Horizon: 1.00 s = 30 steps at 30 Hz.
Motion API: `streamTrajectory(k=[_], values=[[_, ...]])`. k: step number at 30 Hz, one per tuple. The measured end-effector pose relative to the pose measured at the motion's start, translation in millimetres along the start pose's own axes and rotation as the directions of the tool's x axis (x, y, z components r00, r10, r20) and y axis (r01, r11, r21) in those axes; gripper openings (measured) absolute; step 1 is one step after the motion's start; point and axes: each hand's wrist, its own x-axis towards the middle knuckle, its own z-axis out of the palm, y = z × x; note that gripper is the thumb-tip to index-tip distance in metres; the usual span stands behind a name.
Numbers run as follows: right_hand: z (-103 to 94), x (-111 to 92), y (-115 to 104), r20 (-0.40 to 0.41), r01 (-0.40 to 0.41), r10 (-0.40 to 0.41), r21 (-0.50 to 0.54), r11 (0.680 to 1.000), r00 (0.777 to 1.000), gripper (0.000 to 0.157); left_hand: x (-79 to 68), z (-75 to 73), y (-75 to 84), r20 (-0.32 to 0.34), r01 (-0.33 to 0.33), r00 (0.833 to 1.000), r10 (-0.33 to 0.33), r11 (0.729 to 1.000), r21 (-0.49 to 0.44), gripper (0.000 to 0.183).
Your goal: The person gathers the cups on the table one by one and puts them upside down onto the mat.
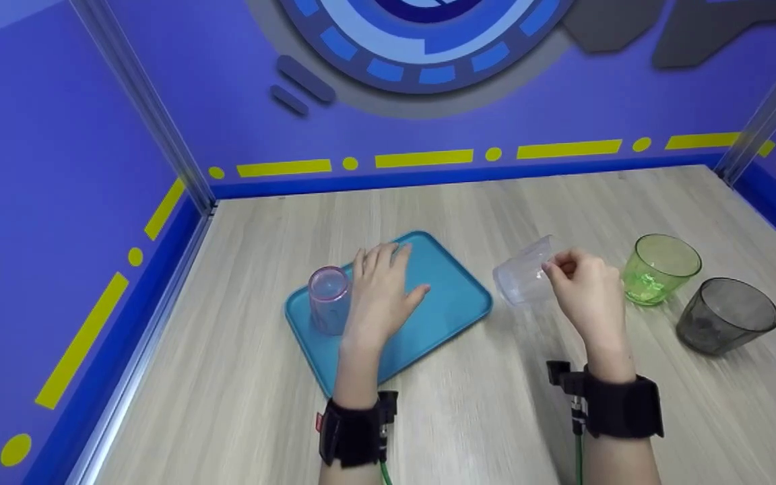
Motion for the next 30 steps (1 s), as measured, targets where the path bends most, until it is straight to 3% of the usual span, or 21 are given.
streamTrajectory(k=[19, 30], values=[[4.6, -1.3, -6.8, -0.067, 0.081, -0.08, 0.016, 0.997, 0.995, 0.016, 0.3, 1.9, 6.5, 0.035, -0.02, 0.999, 0.018, 0.999, 0.038, 0.063], [6.1, -2.5, -10.4, -0.062, 0.106, -0.104, 0.028, 0.994, 0.993, 0.014, 0.1, 0.8, 10.0, 0.058, -0.033, 0.998, 0.031, 0.999, 0.037, 0.066]])
